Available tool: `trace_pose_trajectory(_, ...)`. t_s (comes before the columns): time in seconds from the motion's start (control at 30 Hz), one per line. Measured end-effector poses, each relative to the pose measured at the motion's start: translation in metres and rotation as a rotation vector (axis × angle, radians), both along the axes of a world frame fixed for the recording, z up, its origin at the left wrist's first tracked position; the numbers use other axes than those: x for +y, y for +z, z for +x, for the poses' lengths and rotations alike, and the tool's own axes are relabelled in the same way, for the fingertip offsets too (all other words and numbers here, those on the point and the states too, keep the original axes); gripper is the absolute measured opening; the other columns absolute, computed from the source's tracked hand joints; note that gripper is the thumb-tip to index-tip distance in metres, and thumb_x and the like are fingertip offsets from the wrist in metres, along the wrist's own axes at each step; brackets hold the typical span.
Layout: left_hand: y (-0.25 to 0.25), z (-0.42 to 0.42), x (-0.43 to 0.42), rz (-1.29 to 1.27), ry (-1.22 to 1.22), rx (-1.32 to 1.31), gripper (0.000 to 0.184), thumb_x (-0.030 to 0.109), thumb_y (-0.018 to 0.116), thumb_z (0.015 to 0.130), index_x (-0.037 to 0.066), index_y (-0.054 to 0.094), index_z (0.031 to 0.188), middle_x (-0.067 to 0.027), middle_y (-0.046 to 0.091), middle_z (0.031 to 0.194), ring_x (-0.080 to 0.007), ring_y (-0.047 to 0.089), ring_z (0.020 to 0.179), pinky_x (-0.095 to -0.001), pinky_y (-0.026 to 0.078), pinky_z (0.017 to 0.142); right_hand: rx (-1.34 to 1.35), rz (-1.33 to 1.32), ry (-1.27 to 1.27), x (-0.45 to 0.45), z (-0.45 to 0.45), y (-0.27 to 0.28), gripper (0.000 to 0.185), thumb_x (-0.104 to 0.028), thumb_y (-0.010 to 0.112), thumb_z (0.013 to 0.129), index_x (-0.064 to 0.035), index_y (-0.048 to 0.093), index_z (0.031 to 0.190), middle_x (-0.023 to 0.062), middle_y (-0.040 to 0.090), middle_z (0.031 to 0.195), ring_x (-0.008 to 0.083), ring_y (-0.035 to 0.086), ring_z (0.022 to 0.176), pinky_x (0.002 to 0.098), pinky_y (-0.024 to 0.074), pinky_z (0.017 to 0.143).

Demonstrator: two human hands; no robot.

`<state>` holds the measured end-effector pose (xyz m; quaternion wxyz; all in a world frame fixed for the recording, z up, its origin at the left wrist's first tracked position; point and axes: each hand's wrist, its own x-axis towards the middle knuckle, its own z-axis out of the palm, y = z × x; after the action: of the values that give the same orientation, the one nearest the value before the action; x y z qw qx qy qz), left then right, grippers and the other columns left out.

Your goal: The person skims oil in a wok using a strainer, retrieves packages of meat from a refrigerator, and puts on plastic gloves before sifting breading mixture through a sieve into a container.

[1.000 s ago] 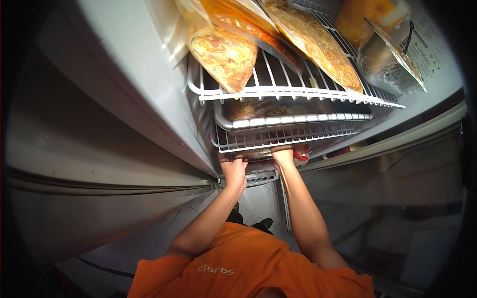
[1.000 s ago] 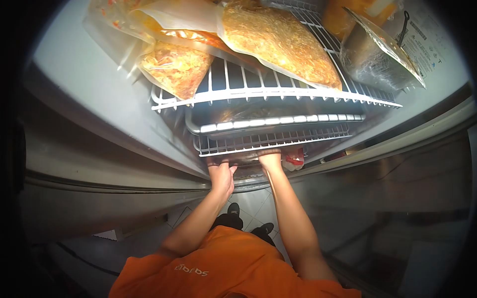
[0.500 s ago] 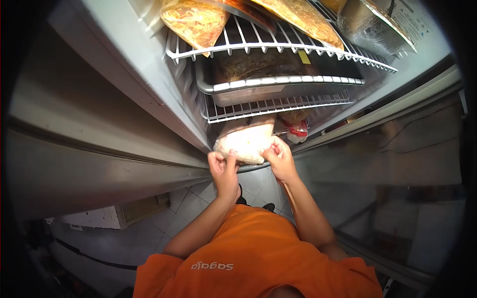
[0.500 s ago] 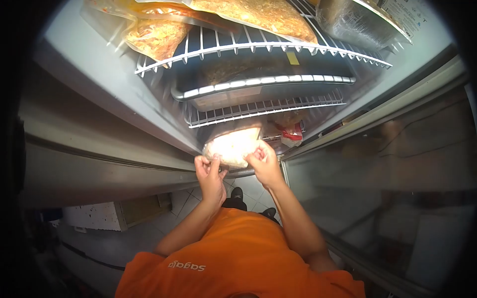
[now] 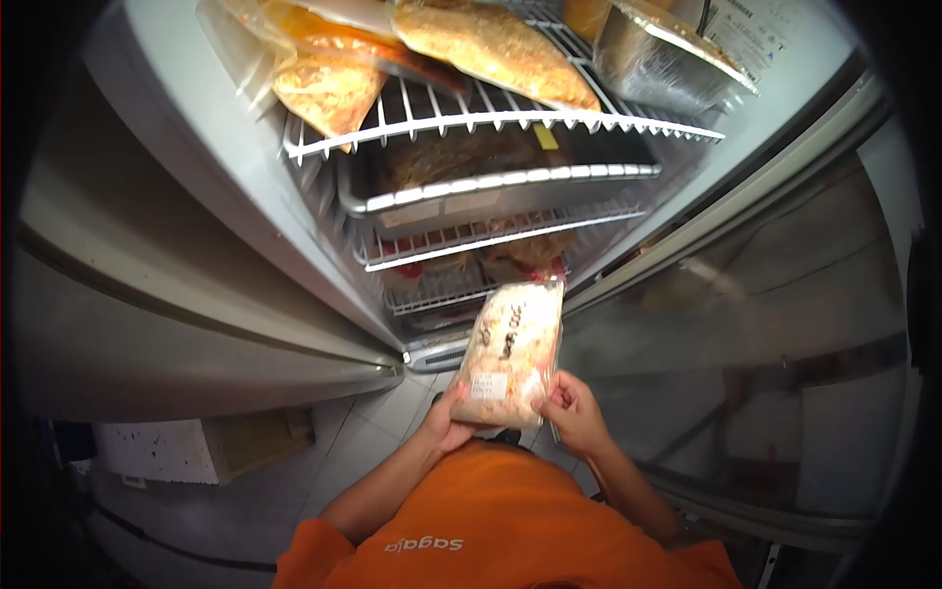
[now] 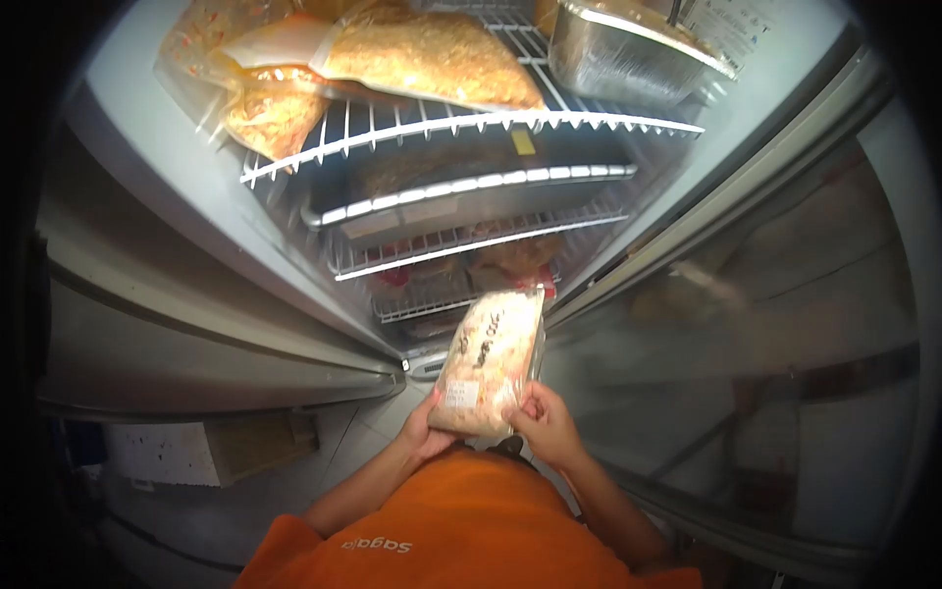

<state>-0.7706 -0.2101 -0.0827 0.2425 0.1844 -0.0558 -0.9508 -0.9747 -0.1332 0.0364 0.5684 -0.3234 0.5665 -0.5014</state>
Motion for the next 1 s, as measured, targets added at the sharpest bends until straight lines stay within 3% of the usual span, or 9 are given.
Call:
trace_pose_trajectory(0.1, 0.009, -0.012, 0.007, -0.079, 0.037, 0.061, 0.074, 0.034, 0.061, 0.094, 0.021, 0.018, 0.152, -0.0121, 0.036, 0.148, -0.0338, 0.044, 0.130, -0.0537, 0.046, 0.100, 0.108, -0.075, -0.024, 0.025, -0.003, 0.021, 0.021, -0.005, 0.070, 0.085, -0.0096, 0.050, 0.086, -0.0077, 0.042, 0.078, 0.0010, 0.037, 0.070, 0.0169, 0.0336, 0.063)
trace_pose_trajectory(0.3, 0.093, -0.026, -0.006, -0.355, -0.018, 0.115, 0.081, 0.026, 0.077, 0.083, 0.015, 0.029, 0.148, -0.0095, 0.045, 0.141, -0.0268, 0.048, 0.128, -0.0450, 0.045, 0.103, 0.343, -0.339, -0.129, 0.085, -0.003, 0.072, 0.031, -0.011, 0.075, 0.081, -0.0093, 0.044, 0.079, -0.0057, 0.041, 0.073, 0.0029, 0.035, 0.067, 0.0209, 0.0322, 0.057)
trace_pose_trajectory(0.37, 0.117, -0.030, -0.013, -0.620, -0.027, 0.209, 0.079, 0.028, 0.081, 0.079, 0.012, 0.036, 0.143, -0.0084, 0.050, 0.137, -0.0241, 0.049, 0.126, -0.0418, 0.044, 0.105, 0.388, -0.432, -0.131, 0.097, -0.006, 0.099, 0.030, -0.014, 0.078, 0.078, -0.0078, 0.049, 0.081, -0.0038, 0.044, 0.071, 0.0051, 0.038, 0.064, 0.0227, 0.0328, 0.056)
trace_pose_trajectory(0.43, 0.151, -0.031, -0.011, -0.641, 0.000, 0.268, 0.077, 0.027, 0.084, 0.076, 0.014, 0.043, 0.140, -0.0085, 0.051, 0.136, -0.0231, 0.049, 0.127, -0.0428, 0.042, 0.106, 0.563, -0.589, -0.012, 0.103, -0.010, 0.133, 0.029, -0.018, 0.077, 0.081, -0.0093, 0.049, 0.084, -0.0024, 0.049, 0.082, 0.0043, 0.040, 0.073, 0.0207, 0.0334, 0.064)
trace_pose_trajectory(0.6, 0.213, -0.010, -0.009, -0.766, 0.219, 0.402, 0.077, 0.021, 0.083, 0.077, 0.021, 0.044, 0.143, -0.0105, 0.043, 0.145, -0.0270, 0.044, 0.132, -0.0479, 0.041, 0.107, 0.598, -0.986, 0.118, 0.073, -0.013, 0.205, 0.045, -0.031, 0.086, 0.070, -0.0067, 0.051, 0.083, 0.0049, 0.059, 0.088, 0.0147, 0.057, 0.083, 0.0294, 0.0447, 0.074)
trace_pose_trajectory(0.67, 0.235, 0.000, -0.017, -0.889, 0.368, 0.376, 0.083, 0.020, 0.080, 0.080, 0.023, 0.035, 0.150, -0.0116, 0.034, 0.152, -0.0305, 0.039, 0.137, -0.0493, 0.040, 0.108, 0.512, -0.955, -0.008, 0.058, 0.002, 0.239, 0.027, -0.011, 0.080, 0.073, -0.0093, 0.053, 0.074, 0.0062, 0.061, 0.083, 0.0203, 0.059, 0.079, 0.0300, 0.0435, 0.070)
trace_pose_trajectory(0.77, 0.289, 0.006, -0.031, -0.935, 0.514, 0.266, 0.086, 0.027, 0.080, 0.080, 0.021, 0.031, 0.151, -0.0116, 0.034, 0.152, -0.0308, 0.040, 0.136, -0.0492, 0.041, 0.108, 0.401, -0.966, 0.047, 0.019, -0.010, 0.265, 0.027, -0.011, 0.078, 0.074, -0.0074, 0.052, 0.081, 0.0013, 0.058, 0.082, 0.0127, 0.055, 0.078, 0.0263, 0.0431, 0.069)
trace_pose_trajectory(0.87, 0.356, 0.004, -0.044, -1.107, 0.603, 0.158, 0.080, 0.033, 0.072, 0.088, 0.004, 0.028, 0.148, -0.0161, 0.044, 0.142, -0.0303, 0.049, 0.127, -0.0462, 0.045, 0.104, 0.229, -0.988, 0.197, -0.040, -0.032, 0.287, 0.025, -0.015, 0.073, 0.079, -0.0044, 0.053, 0.091, -0.0009, 0.059, 0.084, 0.0059, 0.054, 0.074, 0.0220, 0.0440, 0.067)
trace_pose_trajectory(1.0, 0.405, 0.001, -0.078, -1.107, 0.568, 0.146, 0.074, 0.031, 0.069, 0.089, -0.001, 0.031, 0.144, -0.0186, 0.049, 0.133, -0.0298, 0.054, 0.122, -0.0449, 0.049, 0.099, 0.045, -1.003, 0.210, -0.090, -0.023, 0.332, 0.022, -0.015, 0.066, 0.087, -0.0005, 0.058, 0.101, 0.0024, 0.063, 0.088, 0.0084, 0.058, 0.075, 0.0248, 0.0487, 0.069)
